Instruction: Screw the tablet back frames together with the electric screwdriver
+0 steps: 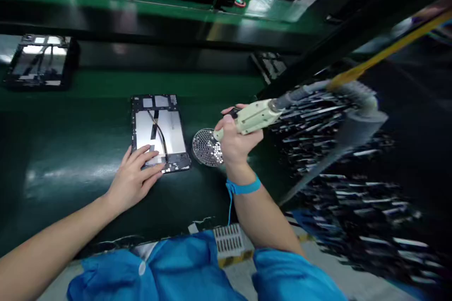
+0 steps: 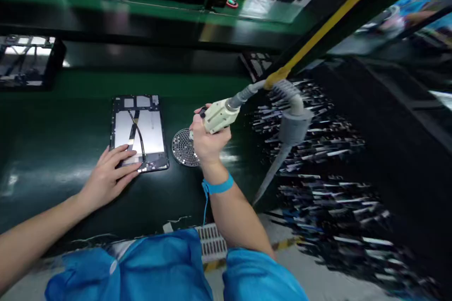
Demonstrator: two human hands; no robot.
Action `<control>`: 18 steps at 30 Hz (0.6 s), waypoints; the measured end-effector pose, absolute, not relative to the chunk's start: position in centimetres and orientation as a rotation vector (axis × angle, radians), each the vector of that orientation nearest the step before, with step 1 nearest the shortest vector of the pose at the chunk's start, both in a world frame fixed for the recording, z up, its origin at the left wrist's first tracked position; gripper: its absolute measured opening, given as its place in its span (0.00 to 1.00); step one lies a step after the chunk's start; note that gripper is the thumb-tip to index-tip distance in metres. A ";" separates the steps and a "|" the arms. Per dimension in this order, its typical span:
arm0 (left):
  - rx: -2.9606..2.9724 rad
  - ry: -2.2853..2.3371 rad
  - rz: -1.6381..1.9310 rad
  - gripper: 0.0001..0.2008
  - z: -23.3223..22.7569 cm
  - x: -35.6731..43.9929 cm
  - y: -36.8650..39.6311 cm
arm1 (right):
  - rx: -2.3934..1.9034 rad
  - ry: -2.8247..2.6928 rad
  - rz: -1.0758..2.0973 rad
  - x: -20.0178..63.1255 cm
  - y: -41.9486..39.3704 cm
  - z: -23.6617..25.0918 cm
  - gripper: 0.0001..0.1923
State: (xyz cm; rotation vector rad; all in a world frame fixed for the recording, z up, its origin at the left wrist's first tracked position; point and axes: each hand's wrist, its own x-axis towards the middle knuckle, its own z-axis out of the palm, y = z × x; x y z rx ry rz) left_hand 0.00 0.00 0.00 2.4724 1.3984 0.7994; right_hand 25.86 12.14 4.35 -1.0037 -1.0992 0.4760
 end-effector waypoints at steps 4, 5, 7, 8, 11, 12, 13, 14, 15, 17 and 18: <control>2.452 1.397 0.793 0.12 0.2 0.0 0.0 | -1.028 -1.109 0.481 25.7 12.3 4.0 0.13; 2.446 1.397 0.794 0.12 0.2 0.0 0.0 | -1.029 -1.112 0.480 25.7 12.3 3.9 0.13; 2.435 1.395 0.796 0.12 0.3 0.0 0.0 | -1.028 -1.124 0.476 25.7 12.2 3.8 0.13; 2.430 1.394 0.794 0.12 0.4 0.0 -0.1 | -1.029 -1.131 0.475 25.7 12.2 3.8 0.12; 2.413 1.390 0.792 0.12 0.4 0.0 -0.1 | -1.036 -1.148 0.474 25.8 12.2 3.7 0.12; 2.407 1.389 0.789 0.12 0.4 0.0 -0.1 | -1.032 -1.147 0.475 25.9 12.3 3.7 0.12; 2.401 1.390 0.786 0.12 0.4 0.0 -0.1 | -1.025 -1.141 0.473 25.9 12.3 3.9 0.12; 2.395 1.392 0.781 0.12 0.4 0.0 0.0 | -1.013 -1.131 0.471 26.0 12.3 4.1 0.12; 2.390 1.395 0.776 0.13 0.4 0.0 0.0 | -0.998 -1.119 0.472 25.9 12.3 4.4 0.12; 2.387 1.394 0.771 0.15 0.3 0.0 0.1 | -0.965 -1.097 0.480 25.5 11.8 5.4 0.11; 2.388 1.391 0.769 0.16 0.3 0.1 0.1 | -0.949 -1.096 0.491 25.1 11.4 6.0 0.11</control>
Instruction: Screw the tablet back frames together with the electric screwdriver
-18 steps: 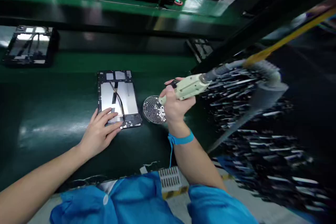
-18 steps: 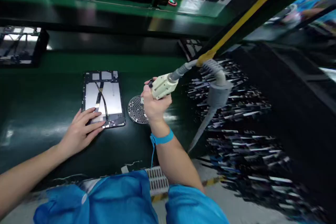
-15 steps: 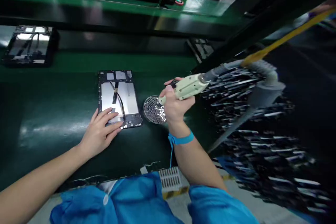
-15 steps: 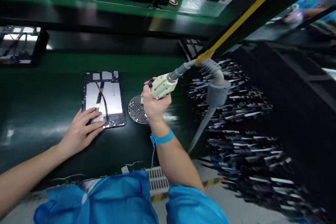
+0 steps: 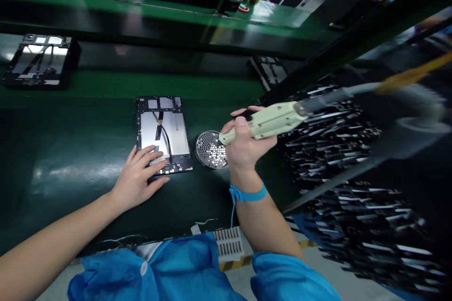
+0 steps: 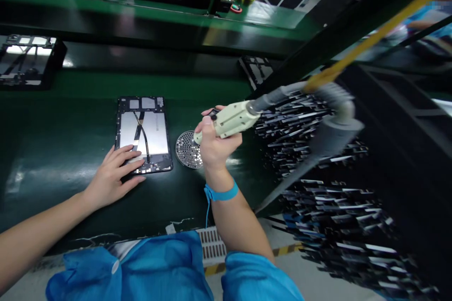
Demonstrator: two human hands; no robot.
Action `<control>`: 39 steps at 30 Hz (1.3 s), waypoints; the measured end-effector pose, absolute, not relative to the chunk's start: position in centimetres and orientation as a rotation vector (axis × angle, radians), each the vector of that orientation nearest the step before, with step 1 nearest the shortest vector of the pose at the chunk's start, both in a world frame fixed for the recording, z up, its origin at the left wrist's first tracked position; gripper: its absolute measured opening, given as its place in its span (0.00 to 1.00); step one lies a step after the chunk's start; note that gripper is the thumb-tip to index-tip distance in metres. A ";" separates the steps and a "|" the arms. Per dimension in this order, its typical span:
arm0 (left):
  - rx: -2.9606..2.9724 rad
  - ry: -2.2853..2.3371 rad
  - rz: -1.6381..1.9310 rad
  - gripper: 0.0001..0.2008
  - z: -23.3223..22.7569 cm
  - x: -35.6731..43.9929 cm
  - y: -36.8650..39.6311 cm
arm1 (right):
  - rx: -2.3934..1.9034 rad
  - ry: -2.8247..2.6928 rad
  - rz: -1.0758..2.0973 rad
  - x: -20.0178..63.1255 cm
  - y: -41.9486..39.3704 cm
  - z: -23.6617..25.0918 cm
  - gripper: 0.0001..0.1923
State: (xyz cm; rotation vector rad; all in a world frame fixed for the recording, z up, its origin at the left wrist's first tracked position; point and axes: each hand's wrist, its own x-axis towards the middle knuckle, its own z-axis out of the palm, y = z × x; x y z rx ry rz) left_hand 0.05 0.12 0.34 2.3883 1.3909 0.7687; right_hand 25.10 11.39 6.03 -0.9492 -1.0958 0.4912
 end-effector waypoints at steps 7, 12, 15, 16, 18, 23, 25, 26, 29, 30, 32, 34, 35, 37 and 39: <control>2.399 1.368 0.748 0.19 0.2 0.0 0.3 | -0.706 -1.269 0.878 19.1 5.8 7.9 0.12; 2.392 1.357 0.746 0.18 0.1 0.0 0.4 | -0.668 -1.349 1.061 16.8 4.1 6.8 0.15; 2.385 1.368 0.738 0.17 0.1 0.1 0.4 | -0.696 -1.348 1.077 16.7 4.2 6.3 0.16; 2.385 1.370 0.737 0.17 0.1 0.1 0.4 | -0.701 -1.351 1.076 16.8 4.2 6.2 0.17; 2.386 1.369 0.746 0.16 0.1 0.1 0.4 | -0.703 -1.359 1.078 16.8 4.2 6.0 0.17; 2.377 1.360 0.774 0.14 0.3 0.2 0.3 | -0.729 -1.391 1.061 16.7 4.0 5.7 0.17; 2.370 1.364 0.778 0.15 0.2 0.2 0.4 | -0.742 -1.413 1.059 16.7 3.9 5.6 0.18; 2.365 1.369 0.779 0.15 0.2 0.3 0.4 | -0.747 -1.426 1.058 16.8 3.9 5.6 0.18; 2.357 1.391 0.779 0.16 0.0 0.5 0.5 | -0.769 -1.462 1.041 16.8 3.9 5.4 0.17; 2.361 1.398 0.776 0.16 -0.1 0.5 0.5 | -0.776 -1.469 1.031 16.8 3.9 5.2 0.17; 2.380 1.417 0.753 0.16 -0.1 0.6 0.5 | -0.772 -1.480 1.012 16.8 3.9 4.9 0.17; 2.415 1.436 0.705 0.15 -0.1 0.7 0.3 | -0.751 -1.485 1.000 16.8 3.9 4.6 0.17; 2.438 1.444 0.680 0.14 -0.1 0.8 0.3 | -0.742 -1.482 1.001 16.9 4.0 4.5 0.17; 2.482 1.474 0.647 0.15 0.0 0.8 0.6 | -0.742 -1.446 1.027 17.3 4.4 4.8 0.16; 2.504 1.549 0.623 0.16 0.1 0.4 2.2 | -0.723 -1.358 1.053 18.1 5.1 5.5 0.14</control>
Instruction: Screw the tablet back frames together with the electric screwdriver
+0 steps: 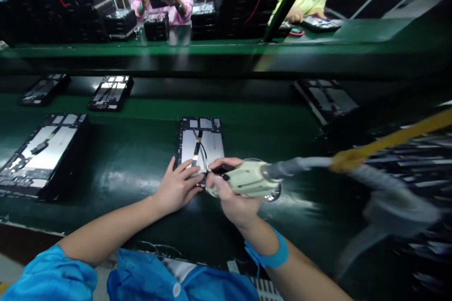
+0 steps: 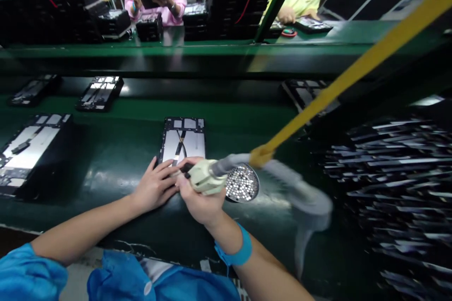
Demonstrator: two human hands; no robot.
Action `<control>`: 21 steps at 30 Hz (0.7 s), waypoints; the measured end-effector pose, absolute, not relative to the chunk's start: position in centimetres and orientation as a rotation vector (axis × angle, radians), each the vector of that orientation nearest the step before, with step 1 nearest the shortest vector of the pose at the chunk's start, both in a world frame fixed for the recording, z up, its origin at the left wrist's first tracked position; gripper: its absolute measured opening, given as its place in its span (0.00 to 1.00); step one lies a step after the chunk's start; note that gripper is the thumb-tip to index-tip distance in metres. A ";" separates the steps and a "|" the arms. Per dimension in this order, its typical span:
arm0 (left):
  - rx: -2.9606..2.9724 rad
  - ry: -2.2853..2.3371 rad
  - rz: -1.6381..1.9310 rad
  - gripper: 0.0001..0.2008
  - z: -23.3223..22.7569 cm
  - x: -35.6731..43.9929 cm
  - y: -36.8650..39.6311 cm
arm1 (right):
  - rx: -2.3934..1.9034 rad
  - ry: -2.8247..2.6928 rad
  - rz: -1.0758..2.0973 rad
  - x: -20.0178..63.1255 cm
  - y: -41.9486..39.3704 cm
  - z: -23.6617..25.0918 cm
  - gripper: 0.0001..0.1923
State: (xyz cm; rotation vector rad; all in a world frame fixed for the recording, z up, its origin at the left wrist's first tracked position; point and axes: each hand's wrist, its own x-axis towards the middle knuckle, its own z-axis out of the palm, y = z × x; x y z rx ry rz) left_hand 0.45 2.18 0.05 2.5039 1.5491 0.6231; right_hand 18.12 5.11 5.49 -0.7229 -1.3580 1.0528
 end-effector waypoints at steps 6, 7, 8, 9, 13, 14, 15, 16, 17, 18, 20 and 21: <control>2.425 1.843 0.633 0.17 1.0 -2.8 15.0 | -0.720 -1.167 0.844 22.3 8.0 6.7 0.15; 2.404 1.879 0.655 0.17 1.2 -3.3 17.2 | -0.758 -1.173 0.815 23.1 8.4 6.5 0.15; 2.378 1.920 0.680 0.18 1.4 -3.8 18.9 | -0.794 -1.185 0.791 23.8 8.6 6.3 0.14; 2.350 1.961 0.704 0.19 1.6 -4.3 20.1 | -0.830 -1.200 0.770 24.6 8.7 6.0 0.14; 2.310 1.989 0.752 0.22 1.3 -4.7 19.5 | -0.932 -1.266 0.714 27.7 8.7 5.5 0.14; 2.322 1.952 0.746 0.20 1.1 -4.3 18.5 | -0.946 -1.279 0.702 28.4 8.8 5.6 0.14; 2.335 1.904 0.734 0.19 0.9 -3.8 17.5 | -0.957 -1.289 0.690 29.1 8.9 5.8 0.14; 2.345 1.853 0.722 0.17 0.8 -3.1 16.6 | -0.967 -1.292 0.674 29.6 9.0 5.9 0.14; 2.349 1.803 0.712 0.16 0.8 -2.3 15.9 | -0.982 -1.292 0.658 30.1 9.1 6.1 0.13; 2.351 1.752 0.700 0.15 0.9 -1.4 15.7 | -0.999 -1.293 0.640 30.5 9.2 6.3 0.13; 2.349 1.645 0.669 0.15 1.4 1.0 16.5 | -1.039 -1.312 0.609 30.9 9.3 6.4 0.12; 2.345 1.594 0.649 0.15 1.8 2.5 17.5 | -1.056 -1.338 0.592 31.1 9.4 6.4 0.11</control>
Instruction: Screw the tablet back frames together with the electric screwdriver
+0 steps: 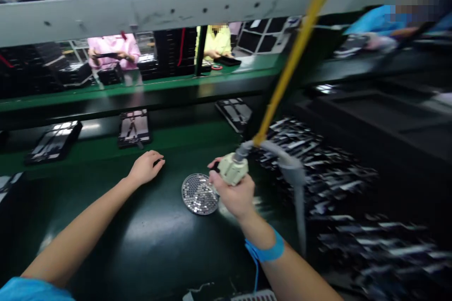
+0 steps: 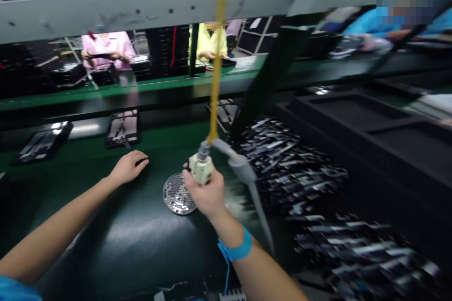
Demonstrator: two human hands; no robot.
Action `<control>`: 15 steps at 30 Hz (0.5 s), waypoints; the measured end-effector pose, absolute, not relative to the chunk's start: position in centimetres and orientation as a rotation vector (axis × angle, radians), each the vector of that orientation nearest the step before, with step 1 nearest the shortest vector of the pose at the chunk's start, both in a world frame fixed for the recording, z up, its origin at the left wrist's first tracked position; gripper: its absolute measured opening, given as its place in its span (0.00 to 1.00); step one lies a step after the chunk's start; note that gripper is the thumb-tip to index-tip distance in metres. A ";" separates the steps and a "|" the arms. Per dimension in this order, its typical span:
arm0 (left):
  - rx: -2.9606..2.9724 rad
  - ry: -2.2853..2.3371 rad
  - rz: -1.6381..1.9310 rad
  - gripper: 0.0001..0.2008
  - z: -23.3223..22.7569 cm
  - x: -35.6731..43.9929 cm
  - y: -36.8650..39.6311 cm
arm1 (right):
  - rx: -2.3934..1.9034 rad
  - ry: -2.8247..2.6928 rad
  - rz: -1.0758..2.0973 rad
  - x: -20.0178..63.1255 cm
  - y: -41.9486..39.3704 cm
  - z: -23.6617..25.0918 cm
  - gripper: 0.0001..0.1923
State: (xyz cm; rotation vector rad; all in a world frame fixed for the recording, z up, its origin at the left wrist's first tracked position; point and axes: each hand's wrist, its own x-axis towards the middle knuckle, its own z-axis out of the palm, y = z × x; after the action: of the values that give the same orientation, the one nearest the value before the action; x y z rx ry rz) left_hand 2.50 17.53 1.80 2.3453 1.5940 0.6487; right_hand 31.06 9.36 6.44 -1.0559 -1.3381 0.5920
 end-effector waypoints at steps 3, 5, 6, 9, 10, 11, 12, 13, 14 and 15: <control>2.305 1.497 0.572 0.14 3.0 8.5 22.1 | -1.101 -1.431 0.529 31.0 9.1 6.5 0.08; 2.241 1.498 0.515 0.13 3.5 13.2 25.5 | -1.096 -1.462 0.484 30.9 8.6 6.6 0.07; 2.197 1.513 0.488 0.13 3.6 15.5 27.1 | -1.080 -1.468 0.467 30.9 8.3 6.6 0.07; 2.044 1.592 0.446 0.15 3.5 21.7 31.4 | -1.015 -1.513 0.483 31.2 7.2 6.3 0.11; 1.992 1.617 0.442 0.16 3.4 23.5 32.7 | -1.007 -1.533 0.506 31.2 6.9 6.2 0.13; 1.944 1.636 0.442 0.17 3.2 25.1 33.8 | -1.007 -1.547 0.521 31.3 6.6 6.0 0.14; 1.898 1.651 0.443 0.17 3.0 26.6 34.8 | -1.008 -1.558 0.526 31.4 6.4 5.9 0.16; 1.856 1.662 0.446 0.18 2.8 28.0 35.8 | -1.007 -1.567 0.519 31.4 6.2 5.8 0.16; 1.816 1.673 0.451 0.18 2.6 29.2 36.6 | -1.005 -1.573 0.496 31.3 6.2 5.8 0.16; 1.776 1.686 0.458 0.19 2.4 30.3 37.4 | -0.999 -1.575 0.463 31.3 6.1 5.8 0.16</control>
State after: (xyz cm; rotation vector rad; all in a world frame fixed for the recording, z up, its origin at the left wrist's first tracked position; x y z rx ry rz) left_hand 30.26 37.38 2.44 1.7759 1.6857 0.4576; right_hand 31.31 6.14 5.79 -0.9994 -1.5749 0.4630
